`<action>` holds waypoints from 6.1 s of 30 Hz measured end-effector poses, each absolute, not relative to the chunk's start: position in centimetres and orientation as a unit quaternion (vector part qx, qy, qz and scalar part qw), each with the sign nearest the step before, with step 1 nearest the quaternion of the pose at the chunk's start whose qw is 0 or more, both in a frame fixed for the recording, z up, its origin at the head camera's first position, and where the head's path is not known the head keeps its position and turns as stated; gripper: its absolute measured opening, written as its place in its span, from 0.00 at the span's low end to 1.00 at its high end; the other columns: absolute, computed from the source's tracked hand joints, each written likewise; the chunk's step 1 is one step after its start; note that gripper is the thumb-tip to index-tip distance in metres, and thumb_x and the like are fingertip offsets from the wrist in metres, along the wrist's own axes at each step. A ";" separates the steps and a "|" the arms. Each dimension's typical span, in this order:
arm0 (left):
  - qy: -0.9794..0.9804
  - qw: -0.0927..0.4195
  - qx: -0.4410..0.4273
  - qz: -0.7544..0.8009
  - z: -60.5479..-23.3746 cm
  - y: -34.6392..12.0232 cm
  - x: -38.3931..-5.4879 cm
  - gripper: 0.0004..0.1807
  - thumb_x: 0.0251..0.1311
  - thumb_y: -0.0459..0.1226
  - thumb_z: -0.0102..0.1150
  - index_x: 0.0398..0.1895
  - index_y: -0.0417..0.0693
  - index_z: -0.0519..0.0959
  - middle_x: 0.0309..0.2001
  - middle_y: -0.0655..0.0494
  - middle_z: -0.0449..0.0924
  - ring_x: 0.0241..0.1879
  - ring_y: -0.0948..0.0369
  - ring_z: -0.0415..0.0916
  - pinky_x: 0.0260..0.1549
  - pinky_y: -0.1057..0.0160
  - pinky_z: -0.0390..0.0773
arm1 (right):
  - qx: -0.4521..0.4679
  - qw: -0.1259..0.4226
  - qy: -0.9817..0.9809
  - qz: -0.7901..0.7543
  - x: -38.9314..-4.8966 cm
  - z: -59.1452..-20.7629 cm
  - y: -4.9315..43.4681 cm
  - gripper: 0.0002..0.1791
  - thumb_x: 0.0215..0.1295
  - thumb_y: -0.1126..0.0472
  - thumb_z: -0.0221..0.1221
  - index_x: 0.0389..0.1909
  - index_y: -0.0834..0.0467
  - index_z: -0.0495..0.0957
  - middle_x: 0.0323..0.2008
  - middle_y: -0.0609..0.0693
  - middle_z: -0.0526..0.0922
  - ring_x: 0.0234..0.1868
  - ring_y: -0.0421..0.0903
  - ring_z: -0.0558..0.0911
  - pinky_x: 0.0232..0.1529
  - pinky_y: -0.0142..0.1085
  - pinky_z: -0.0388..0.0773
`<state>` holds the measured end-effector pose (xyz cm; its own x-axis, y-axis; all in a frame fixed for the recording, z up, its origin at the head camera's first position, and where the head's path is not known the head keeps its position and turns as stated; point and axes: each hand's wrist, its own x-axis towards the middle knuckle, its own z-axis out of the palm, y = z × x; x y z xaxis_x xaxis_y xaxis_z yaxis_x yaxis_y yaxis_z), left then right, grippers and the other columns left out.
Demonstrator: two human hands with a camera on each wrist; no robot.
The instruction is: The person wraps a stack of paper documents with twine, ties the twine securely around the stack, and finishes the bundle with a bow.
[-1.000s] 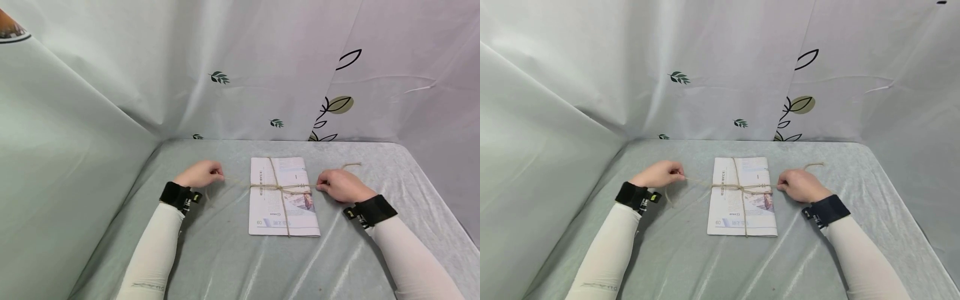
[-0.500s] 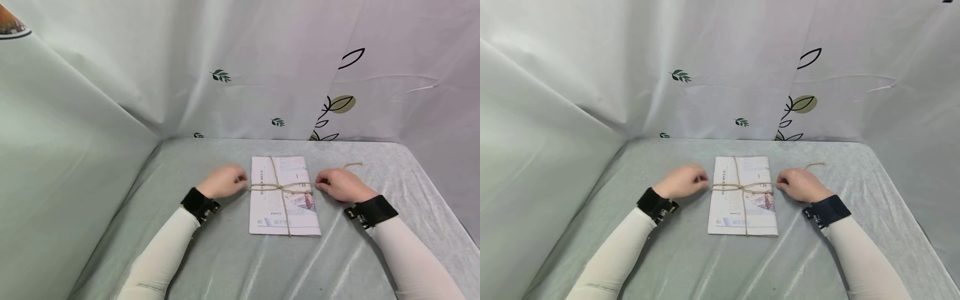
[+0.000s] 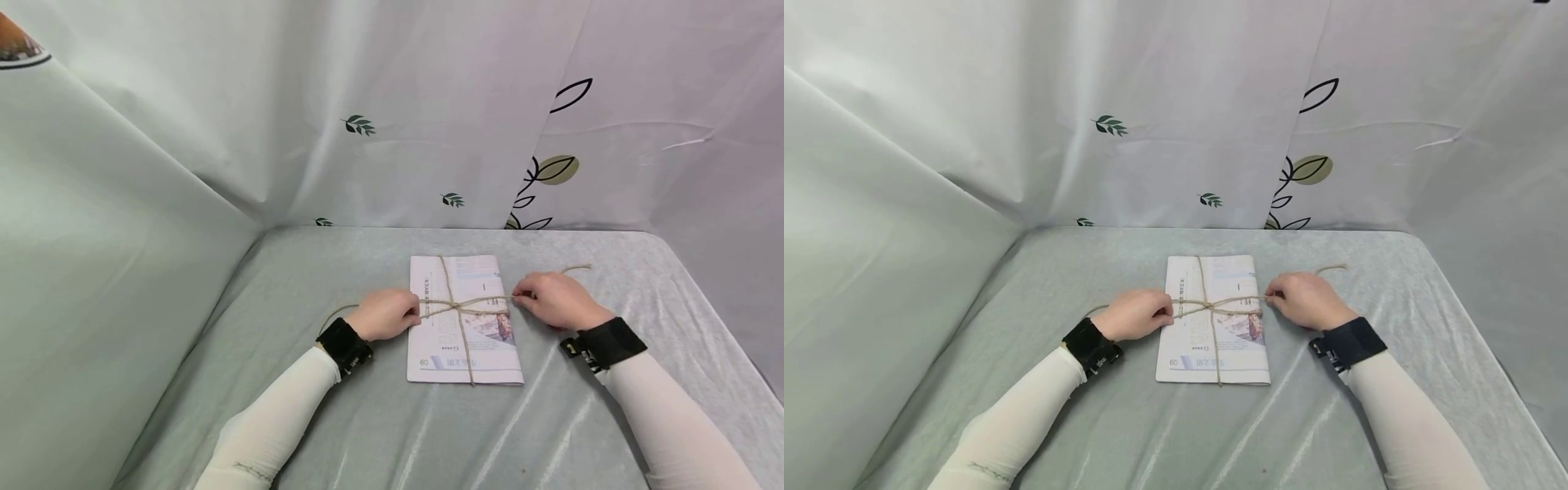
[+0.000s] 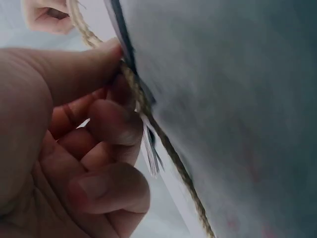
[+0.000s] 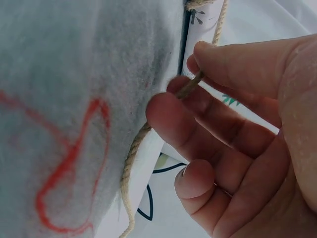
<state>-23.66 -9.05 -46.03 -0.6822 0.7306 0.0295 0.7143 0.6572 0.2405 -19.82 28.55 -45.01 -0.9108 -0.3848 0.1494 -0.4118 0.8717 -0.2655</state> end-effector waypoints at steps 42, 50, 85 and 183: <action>0.901 0.070 0.388 0.181 -45.8 -9.3 -24.0 0.09 0.78 0.36 0.64 0.35 0.54 0.80 0.31 0.62 0.78 0.28 0.64 0.73 0.32 0.64 0.74 | 0.368 0.228 -0.877 0.207 -19.4 -45.4 24.9 0.14 0.60 0.72 0.79 0.43 0.54 0.92 0.40 0.44 0.94 0.38 0.42 0.92 0.38 0.47 0.88; 0.901 0.070 0.379 0.199 -45.5 -9.4 -23.9 0.09 0.79 0.37 0.64 0.35 0.54 0.80 0.31 0.62 0.78 0.29 0.63 0.74 0.32 0.63 0.74 | 0.282 0.215 -0.905 0.233 -19.2 -45.4 24.9 0.05 0.70 0.66 0.75 0.42 0.54 0.91 0.32 0.40 0.90 0.27 0.33 0.80 0.29 0.38 0.76; 0.901 0.018 0.341 0.266 -43.1 -9.5 -25.7 0.09 0.82 0.38 0.61 0.48 0.46 0.89 0.37 0.58 0.85 0.32 0.63 0.76 0.37 0.60 0.77 | 0.198 0.079 -0.916 0.339 -20.1 -45.6 23.5 0.10 0.78 0.65 0.69 0.55 0.60 0.88 0.39 0.45 0.89 0.38 0.42 0.85 0.42 0.40 0.80; 0.820 0.094 0.333 0.456 -45.8 -11.3 -24.2 0.03 0.75 0.34 0.66 0.41 0.47 0.88 0.33 0.60 0.82 0.33 0.63 0.75 0.35 0.66 0.73 | 0.340 0.033 -0.910 0.232 -19.4 -44.1 19.8 0.05 0.78 0.59 0.70 0.48 0.50 0.92 0.48 0.39 0.83 0.38 0.35 0.78 0.43 0.39 0.79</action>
